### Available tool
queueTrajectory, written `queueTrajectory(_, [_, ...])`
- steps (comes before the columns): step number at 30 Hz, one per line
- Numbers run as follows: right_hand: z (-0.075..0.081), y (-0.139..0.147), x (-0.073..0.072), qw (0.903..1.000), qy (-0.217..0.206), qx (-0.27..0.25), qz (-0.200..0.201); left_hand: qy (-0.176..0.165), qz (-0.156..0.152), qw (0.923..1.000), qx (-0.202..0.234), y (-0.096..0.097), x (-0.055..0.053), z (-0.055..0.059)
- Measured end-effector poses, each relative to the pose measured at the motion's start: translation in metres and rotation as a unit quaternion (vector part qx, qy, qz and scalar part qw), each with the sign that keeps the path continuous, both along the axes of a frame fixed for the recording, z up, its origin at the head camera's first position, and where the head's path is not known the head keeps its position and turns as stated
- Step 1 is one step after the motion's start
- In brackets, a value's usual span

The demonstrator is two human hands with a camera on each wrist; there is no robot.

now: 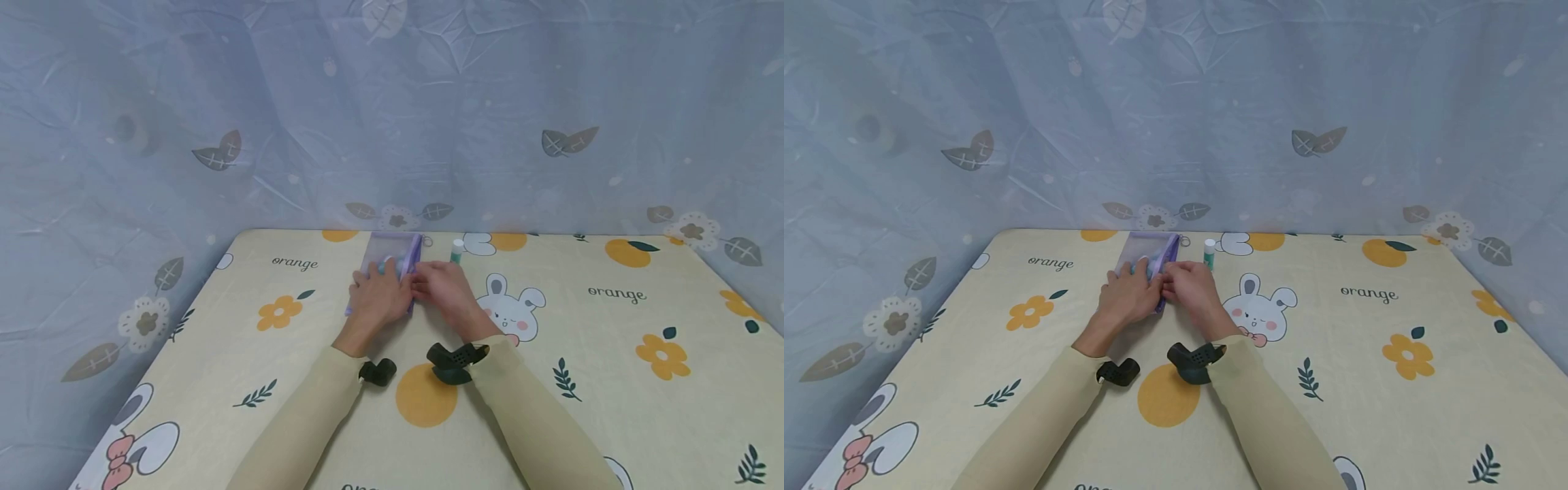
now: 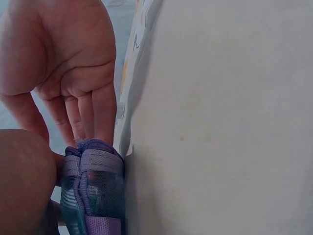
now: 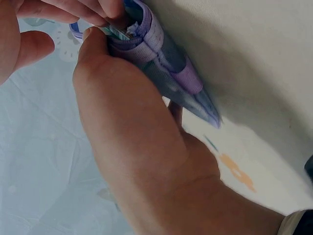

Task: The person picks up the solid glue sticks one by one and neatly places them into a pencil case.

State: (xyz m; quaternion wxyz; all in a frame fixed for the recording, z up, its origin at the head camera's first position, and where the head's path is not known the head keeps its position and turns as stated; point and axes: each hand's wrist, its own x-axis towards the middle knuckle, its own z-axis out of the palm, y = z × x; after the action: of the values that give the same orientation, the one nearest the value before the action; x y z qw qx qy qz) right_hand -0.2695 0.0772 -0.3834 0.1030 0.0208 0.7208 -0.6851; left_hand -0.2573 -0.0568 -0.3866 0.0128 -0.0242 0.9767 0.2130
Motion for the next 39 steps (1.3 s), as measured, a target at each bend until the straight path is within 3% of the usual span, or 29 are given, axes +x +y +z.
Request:
queueTrajectory(9, [0.002,0.001,-0.001,0.9996,0.007,0.015,-0.022,0.008,-0.002,1.0,-0.005,-0.001,-0.001,-0.002])
queueTrajectory(19, [0.012,0.006,-0.003,0.9962,0.061,0.039,-0.049,0.004,-0.005,0.9999,-0.01,-0.001,-0.001,-0.001])
queueTrajectory(26, [0.021,0.008,0.002,0.9843,0.132,0.101,-0.058,0.0,-0.006,0.9999,-0.015,0.0,-0.001,-0.001])
queueTrajectory(39, [0.031,0.018,0.002,0.9659,0.211,0.117,-0.095,-0.001,0.0,0.9998,-0.017,0.0,-0.001,-0.001])
